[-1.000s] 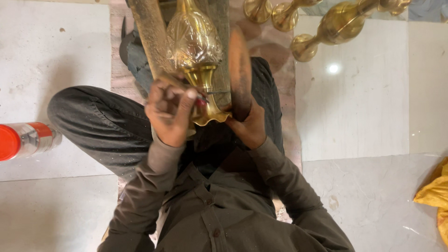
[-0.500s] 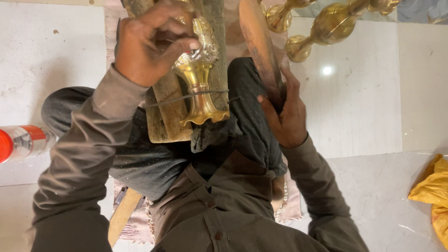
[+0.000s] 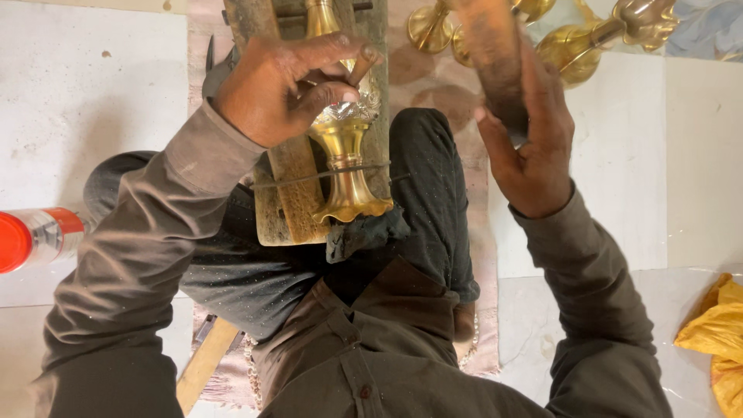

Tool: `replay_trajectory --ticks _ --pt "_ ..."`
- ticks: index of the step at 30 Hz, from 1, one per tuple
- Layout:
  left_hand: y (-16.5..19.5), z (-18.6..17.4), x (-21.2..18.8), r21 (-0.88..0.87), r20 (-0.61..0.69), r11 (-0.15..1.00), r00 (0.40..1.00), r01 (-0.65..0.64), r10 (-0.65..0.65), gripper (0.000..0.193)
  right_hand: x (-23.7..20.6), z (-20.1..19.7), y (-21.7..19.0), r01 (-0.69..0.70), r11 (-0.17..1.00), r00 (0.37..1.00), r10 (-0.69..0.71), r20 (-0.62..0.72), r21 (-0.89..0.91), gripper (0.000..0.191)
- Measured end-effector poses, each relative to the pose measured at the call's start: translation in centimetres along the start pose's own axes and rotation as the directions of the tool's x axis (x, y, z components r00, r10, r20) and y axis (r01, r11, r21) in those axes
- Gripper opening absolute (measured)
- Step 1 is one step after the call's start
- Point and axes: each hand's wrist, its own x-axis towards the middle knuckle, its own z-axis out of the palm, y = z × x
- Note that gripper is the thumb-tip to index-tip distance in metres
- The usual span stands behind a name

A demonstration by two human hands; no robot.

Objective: The person sits cross-legged on the floor with a brass vase clamped to a wooden block in their lap. They hold a small chisel against the vase's embossed surface and strike it with a wooden mallet, working the chisel around the vase to engrave the decorative pattern.

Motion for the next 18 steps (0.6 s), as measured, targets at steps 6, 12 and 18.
replay_trajectory --ticks 6,12,18 --pt "0.2 1.0 -1.0 -0.040 -0.088 0.991 0.987 0.130 -0.133 0.044 1.6 0.0 -0.4 -0.100 0.988 0.995 0.099 0.020 0.119 0.066" --pt "0.5 1.5 -1.5 -0.058 -0.148 0.989 0.979 0.134 -0.141 0.043 0.8 -0.5 -0.9 -0.038 0.957 0.994 0.065 0.085 -0.289 0.058" --pt "0.8 1.5 -1.1 -0.034 -0.151 0.993 0.981 0.117 -0.120 0.048 -0.2 -0.2 -1.2 0.012 0.876 0.997 0.024 0.067 -0.482 0.070"
